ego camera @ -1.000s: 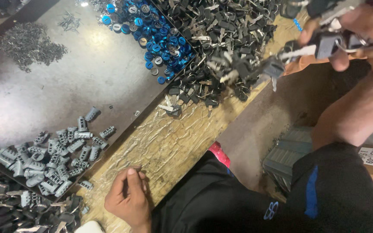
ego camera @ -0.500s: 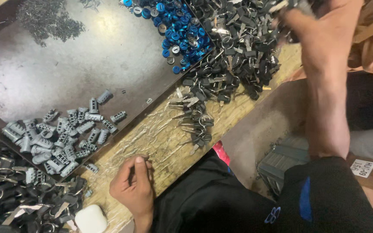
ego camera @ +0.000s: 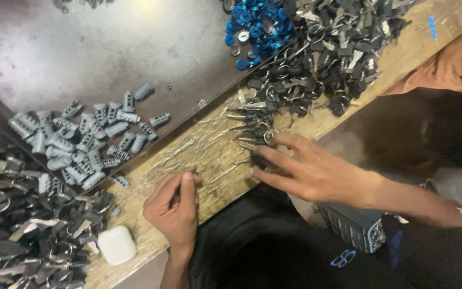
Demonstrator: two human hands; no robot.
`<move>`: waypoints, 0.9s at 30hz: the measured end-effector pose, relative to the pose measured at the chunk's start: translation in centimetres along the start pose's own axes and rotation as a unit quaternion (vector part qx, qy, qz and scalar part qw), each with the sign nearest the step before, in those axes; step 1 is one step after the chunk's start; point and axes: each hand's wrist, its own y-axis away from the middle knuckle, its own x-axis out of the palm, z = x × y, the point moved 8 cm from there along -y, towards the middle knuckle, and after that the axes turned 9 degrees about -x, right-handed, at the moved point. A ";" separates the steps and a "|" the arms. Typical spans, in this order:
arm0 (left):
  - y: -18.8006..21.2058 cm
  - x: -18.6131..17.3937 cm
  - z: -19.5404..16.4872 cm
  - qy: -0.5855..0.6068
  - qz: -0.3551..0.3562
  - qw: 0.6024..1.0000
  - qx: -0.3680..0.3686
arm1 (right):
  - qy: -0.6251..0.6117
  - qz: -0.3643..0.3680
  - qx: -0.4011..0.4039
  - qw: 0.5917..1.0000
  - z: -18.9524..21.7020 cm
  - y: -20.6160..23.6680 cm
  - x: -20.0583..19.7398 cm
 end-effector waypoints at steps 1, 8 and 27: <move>0.0 0.0 -0.1 -0.009 0.003 1.000 0.000 | 0.021 -0.003 -0.012 1.000 0.3 -0.4 0.9; -0.4 -1.1 1.8 0.134 -0.013 0.989 -0.064 | 0.000 -0.133 0.036 0.990 -0.8 -4.0 1.2; -1.0 -2.1 0.6 0.033 -0.042 0.998 0.014 | -0.005 -0.180 0.101 0.978 -20.8 -18.5 -0.4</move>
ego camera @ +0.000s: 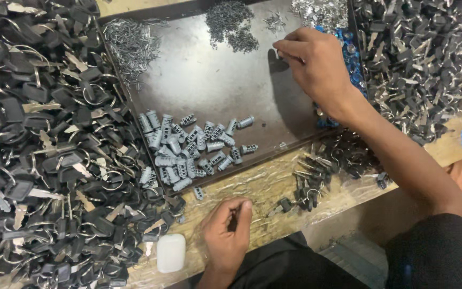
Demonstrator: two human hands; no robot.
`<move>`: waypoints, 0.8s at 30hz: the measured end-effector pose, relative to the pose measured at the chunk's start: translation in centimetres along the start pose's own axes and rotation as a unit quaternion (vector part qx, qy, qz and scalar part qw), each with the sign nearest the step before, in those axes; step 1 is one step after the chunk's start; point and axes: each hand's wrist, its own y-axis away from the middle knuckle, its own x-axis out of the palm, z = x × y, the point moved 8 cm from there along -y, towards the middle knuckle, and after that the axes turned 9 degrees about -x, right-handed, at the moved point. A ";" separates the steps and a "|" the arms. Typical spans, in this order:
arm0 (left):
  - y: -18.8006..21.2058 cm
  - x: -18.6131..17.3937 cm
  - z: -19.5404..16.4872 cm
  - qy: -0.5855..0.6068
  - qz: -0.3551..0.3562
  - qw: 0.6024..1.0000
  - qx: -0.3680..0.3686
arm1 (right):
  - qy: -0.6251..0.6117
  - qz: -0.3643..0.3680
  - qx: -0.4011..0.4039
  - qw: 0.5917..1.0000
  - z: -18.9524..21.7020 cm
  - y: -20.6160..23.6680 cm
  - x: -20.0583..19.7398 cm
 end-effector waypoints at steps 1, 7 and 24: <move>0.1 0.0 0.2 0.006 -0.001 1.000 -0.005 | 0.008 0.001 -0.008 1.000 0.2 -0.2 0.5; 0.3 0.2 0.6 0.045 0.011 0.999 -0.017 | 0.032 0.033 -0.036 0.998 2.5 -0.2 1.1; 0.0 0.8 0.0 0.047 0.053 0.997 -0.039 | -0.015 0.052 -0.050 0.997 4.3 -1.8 1.7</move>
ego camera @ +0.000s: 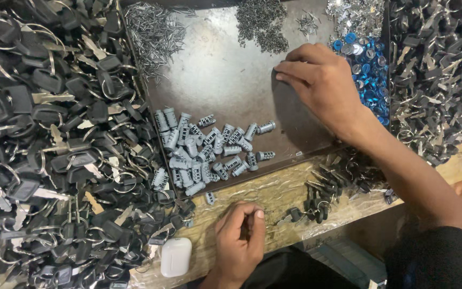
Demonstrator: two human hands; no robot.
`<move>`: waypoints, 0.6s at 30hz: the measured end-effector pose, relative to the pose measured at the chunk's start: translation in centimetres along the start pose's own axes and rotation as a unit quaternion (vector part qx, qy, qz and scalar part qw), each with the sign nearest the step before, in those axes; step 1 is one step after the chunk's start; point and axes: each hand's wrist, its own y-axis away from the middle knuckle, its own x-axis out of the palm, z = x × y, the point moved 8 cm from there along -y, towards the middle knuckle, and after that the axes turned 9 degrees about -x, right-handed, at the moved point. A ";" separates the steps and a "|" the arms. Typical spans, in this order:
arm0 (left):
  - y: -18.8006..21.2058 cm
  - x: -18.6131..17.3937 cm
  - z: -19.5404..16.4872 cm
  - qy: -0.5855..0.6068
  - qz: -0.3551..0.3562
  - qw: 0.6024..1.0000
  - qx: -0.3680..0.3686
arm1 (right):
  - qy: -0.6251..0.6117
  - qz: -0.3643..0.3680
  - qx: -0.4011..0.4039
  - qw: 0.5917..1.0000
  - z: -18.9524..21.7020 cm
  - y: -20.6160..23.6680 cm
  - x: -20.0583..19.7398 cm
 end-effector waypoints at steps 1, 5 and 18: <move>0.0 0.0 0.0 -0.003 -0.002 1.000 -0.001 | -0.009 -0.006 0.014 1.000 -0.3 -0.2 -0.1; -0.2 0.2 0.3 0.000 0.000 1.000 -0.026 | -0.011 -0.030 0.005 0.999 -0.7 -0.9 -0.1; -0.7 -0.2 1.3 0.030 0.005 0.998 -0.047 | -0.207 0.074 0.134 0.966 2.3 0.5 0.3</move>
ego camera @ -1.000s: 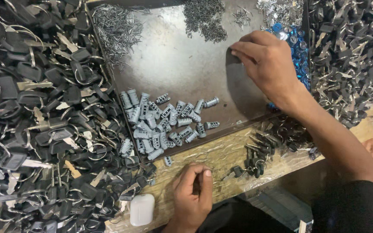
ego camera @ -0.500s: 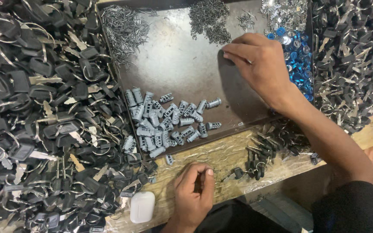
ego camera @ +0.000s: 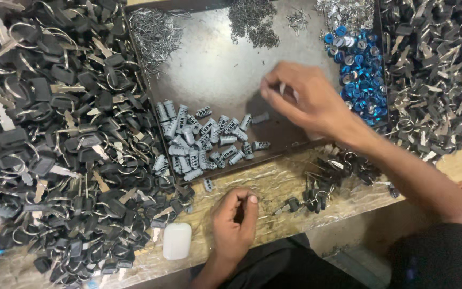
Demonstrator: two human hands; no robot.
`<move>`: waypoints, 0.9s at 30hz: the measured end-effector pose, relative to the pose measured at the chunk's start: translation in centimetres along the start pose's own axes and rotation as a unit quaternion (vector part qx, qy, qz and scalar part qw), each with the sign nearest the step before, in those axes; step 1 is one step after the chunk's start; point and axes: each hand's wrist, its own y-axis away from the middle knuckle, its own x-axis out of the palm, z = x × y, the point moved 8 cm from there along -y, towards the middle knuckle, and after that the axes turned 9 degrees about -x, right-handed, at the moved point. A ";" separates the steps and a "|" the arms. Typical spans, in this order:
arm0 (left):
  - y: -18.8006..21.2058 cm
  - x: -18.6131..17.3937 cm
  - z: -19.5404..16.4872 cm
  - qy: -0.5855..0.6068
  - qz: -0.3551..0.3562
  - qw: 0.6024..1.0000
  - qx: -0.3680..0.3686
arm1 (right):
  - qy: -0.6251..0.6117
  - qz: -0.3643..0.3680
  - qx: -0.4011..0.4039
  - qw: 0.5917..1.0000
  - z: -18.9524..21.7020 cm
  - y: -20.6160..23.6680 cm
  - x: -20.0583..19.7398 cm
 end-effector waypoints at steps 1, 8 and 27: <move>-0.2 0.0 0.4 0.067 0.027 0.997 -0.030 | -0.099 0.027 0.061 0.993 0.4 2.3 0.6; 2.0 1.0 -0.1 0.189 0.123 0.971 -0.082 | -0.436 0.028 0.115 0.892 4.7 15.9 6.8; 3.0 3.2 -2.6 -0.111 0.094 0.987 0.068 | -0.077 -0.174 -0.019 0.982 6.0 16.4 -0.4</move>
